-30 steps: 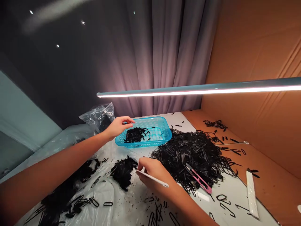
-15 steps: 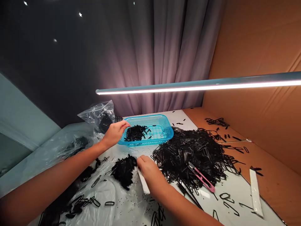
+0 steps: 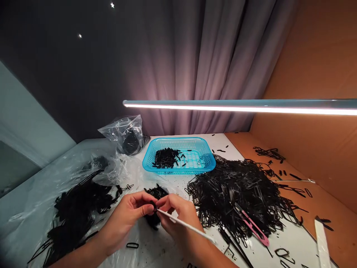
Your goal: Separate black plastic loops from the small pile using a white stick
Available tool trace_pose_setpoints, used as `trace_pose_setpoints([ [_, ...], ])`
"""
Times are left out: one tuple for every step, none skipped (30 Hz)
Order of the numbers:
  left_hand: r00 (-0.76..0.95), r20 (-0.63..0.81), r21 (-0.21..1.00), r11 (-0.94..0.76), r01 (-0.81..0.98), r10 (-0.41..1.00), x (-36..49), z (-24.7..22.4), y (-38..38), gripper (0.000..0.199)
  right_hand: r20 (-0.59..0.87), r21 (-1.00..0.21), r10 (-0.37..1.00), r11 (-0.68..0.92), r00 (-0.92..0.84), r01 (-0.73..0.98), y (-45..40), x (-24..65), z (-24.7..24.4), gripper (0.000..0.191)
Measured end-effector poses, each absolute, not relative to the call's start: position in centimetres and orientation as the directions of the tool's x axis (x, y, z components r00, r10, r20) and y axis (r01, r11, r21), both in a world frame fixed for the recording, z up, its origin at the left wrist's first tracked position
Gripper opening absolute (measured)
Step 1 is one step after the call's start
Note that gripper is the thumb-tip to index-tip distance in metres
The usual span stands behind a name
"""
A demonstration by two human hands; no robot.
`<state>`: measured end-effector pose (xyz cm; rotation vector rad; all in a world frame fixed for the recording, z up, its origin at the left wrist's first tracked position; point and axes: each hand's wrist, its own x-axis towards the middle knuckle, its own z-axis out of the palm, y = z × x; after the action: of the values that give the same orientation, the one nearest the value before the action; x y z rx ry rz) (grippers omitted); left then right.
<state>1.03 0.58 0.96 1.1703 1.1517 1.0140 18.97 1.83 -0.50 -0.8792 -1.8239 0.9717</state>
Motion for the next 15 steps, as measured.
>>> trace_pose_setpoints([
  [0.154, -0.144, 0.981, 0.161, -0.104, 0.977, 1.1, 0.8, 0.5, 0.011, 0.380, -0.877, 0.847, 0.458, -0.372, 0.148, 1.5, 18.8, -0.1, 0.016],
  [0.165, -0.156, 0.962, 0.188, -0.198, 0.974, 1.1, 0.6, 0.4, 0.010, 0.418, -0.865, 0.829, 0.489, -0.373, 0.117, 1.3, 18.7, 0.2, 0.016],
  [0.185, -0.172, 0.934, 0.220, -0.281, 0.968, 1.1, 0.4, 0.2, 0.010, 0.461, -0.845, 0.809, 0.526, -0.364, 0.099, 1.2, 18.7, 0.4, 0.015],
  [0.212, -0.189, 0.904, 0.254, -0.344, 0.959, 1.1, 0.3, 0.1, 0.009, 0.509, -0.817, 0.784, 0.570, -0.355, 0.088, 1.2, 18.8, 0.5, 0.014],
  [0.233, -0.203, 0.878, 0.283, -0.386, 0.951, 1.2, 0.2, 0.0, 0.008, 0.553, -0.786, 0.756, 0.613, -0.350, 0.082, 1.2, 18.9, 0.5, 0.013],
  [0.245, -0.211, 0.861, 0.299, -0.411, 0.946, 1.2, 0.1, -0.1, 0.007, 0.586, -0.758, 0.729, 0.648, -0.353, 0.080, 1.3, 19.0, 0.4, 0.012],
  [0.247, -0.211, 0.853, 0.301, -0.426, 0.946, 1.2, 0.1, -0.2, 0.007, 0.611, -0.733, 0.703, 0.676, -0.364, 0.075, 1.3, 19.1, 0.3, 0.011],
  [0.242, -0.205, 0.850, 0.295, -0.436, 0.948, 1.2, 0.1, -0.3, 0.007, 0.631, -0.710, 0.675, 0.701, -0.381, 0.068, 1.4, 19.2, 0.1, 0.009],
  [0.235, -0.193, 0.850, 0.281, -0.445, 0.953, 1.2, 0.1, -0.4, 0.009, 0.646, -0.691, 0.652, 0.721, -0.397, 0.059, 1.4, 19.3, -0.1, 0.009],
  [0.223, -0.179, 0.852, 0.264, -0.452, 0.958, 1.2, 0.1, -0.4, 0.012, 0.655, -0.678, 0.634, 0.733, -0.410, 0.051, 1.4, 19.3, -0.3, 0.008],
  [0.212, -0.167, 0.856, 0.248, -0.454, 0.963, 1.3, 0.2, -0.4, 0.015, 0.662, -0.670, 0.623, 0.741, -0.417, 0.045, 1.4, 19.4, -0.5, 0.008],
  [0.204, -0.157, 0.861, 0.235, -0.451, 0.966, 1.3, 0.2, -0.4, 0.016, 0.666, -0.665, 0.618, 0.745, -0.417, 0.042, 1.4, 19.4, -0.7, 0.008],
  [0.198, -0.147, 0.866, 0.223, -0.448, 0.969, 1.4, 0.2, -0.4, 0.018, 0.669, -0.664, 0.616, 0.747, -0.416, 0.039, 1.4, 19.3, -0.8, 0.009],
  [0.193, -0.137, 0.871, 0.210, -0.443, 0.972, 1.4, 0.1, -0.4, 0.018, 0.669, -0.664, 0.616, 0.747, -0.417, 0.036, 1.3, 19.3, -0.9, 0.008],
  [0.187, -0.128, 0.876, 0.199, -0.439, 0.974, 1.5, 0.1, -0.4, 0.018, 0.671, -0.664, 0.613, 0.747, -0.417, 0.031, 1.3, 19.3, -1.0, 0.008],
])
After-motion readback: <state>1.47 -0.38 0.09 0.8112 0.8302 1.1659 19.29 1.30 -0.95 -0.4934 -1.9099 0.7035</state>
